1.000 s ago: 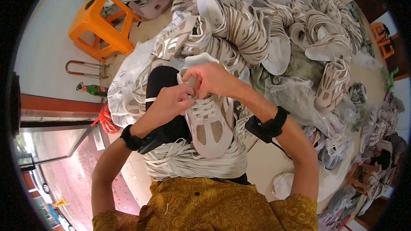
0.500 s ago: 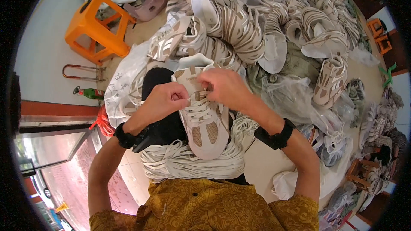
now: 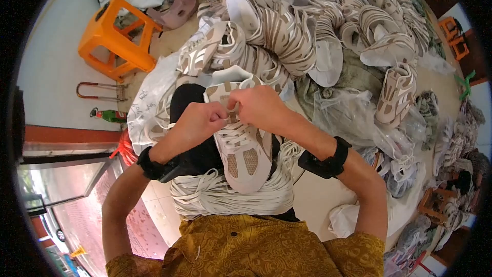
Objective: Lacing a series of beige sneakers while sitting in a workspace.
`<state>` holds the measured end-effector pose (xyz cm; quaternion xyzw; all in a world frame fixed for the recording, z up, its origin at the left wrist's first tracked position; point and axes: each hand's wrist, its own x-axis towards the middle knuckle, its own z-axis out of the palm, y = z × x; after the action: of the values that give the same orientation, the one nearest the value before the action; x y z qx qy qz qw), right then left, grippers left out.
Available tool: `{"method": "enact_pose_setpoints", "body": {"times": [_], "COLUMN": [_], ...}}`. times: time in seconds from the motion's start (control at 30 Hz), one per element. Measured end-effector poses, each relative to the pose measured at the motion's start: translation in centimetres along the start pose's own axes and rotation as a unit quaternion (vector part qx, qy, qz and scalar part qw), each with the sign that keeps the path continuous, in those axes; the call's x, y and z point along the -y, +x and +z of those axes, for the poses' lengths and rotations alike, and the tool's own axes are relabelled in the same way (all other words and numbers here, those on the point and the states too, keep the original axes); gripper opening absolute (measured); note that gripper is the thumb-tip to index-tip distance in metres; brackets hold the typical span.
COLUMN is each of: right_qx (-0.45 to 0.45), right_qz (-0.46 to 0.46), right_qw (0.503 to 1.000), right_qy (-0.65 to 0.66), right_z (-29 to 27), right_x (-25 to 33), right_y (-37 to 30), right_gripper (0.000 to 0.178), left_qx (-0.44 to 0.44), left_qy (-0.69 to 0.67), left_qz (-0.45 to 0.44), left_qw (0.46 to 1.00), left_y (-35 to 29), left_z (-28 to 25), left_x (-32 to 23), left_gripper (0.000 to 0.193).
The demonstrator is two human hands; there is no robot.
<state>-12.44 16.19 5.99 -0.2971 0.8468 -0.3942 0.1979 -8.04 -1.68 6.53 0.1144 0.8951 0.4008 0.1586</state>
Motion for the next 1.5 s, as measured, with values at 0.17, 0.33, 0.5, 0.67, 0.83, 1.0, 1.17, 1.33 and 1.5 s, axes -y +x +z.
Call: {"method": "enact_pose_setpoints", "body": {"times": [0.17, 0.33, 0.5, 0.67, 0.83, 1.0, 1.17, 1.33, 1.5], "right_qx": [0.075, -0.099, 0.136, 0.100, 0.039, 0.003, -0.070, 0.156, 0.038], "right_qz": [0.134, -0.194, -0.138, 0.142, 0.029, 0.106, -0.151, 0.054, 0.116], "right_qw": [0.922, 0.962, 0.979, 0.830, 0.992, 0.979, 0.985, 0.970, 0.790], "right_qy": [0.356, -0.165, 0.067, 0.531, 0.117, 0.177, 0.052, 0.181, 0.601], "right_z": [0.0, 0.3, -0.9, -1.7, -1.9, -2.6, -2.2, -4.1, -1.7], "right_x": [-2.3, -2.1, -1.4, -4.7, -7.8, -6.8, -4.8, -2.7, -5.8], "right_y": [0.3, -0.7, -1.4, 1.5, 3.0, 1.9, 0.1, -1.0, -0.3], "right_gripper": [0.022, 0.017, 0.013, 0.013, 0.018, 0.025, 0.027, 0.014, 0.017], "left_qx": [-0.020, 0.010, -0.005, 0.017, 0.043, 0.081, 0.102, 0.023, -0.033], "left_qy": [-0.003, -0.060, -0.061, -0.137, -0.162, -0.306, -0.299, -0.214, -0.158], "left_qz": [-0.011, -0.088, -0.005, -0.088, -0.134, -0.167, -0.167, -0.150, -0.102], "left_qw": [1.000, 0.994, 0.998, 0.986, 0.977, 0.934, 0.934, 0.965, 0.982], "left_y": [0.4, 0.8, -0.1, 0.8, 1.3, 1.5, 1.6, 1.1, 0.1], "left_z": [0.3, 0.1, 1.0, 0.1, 0.0, -0.7, -0.9, -0.6, -0.4], "left_x": [0.0, -0.2, 0.6, -0.6, -0.6, 0.9, 0.6, -0.1, 0.1], "left_gripper": [0.014, 0.013, 0.010, 0.006, 0.007, 0.010, 0.013, 0.012, 0.009]}}
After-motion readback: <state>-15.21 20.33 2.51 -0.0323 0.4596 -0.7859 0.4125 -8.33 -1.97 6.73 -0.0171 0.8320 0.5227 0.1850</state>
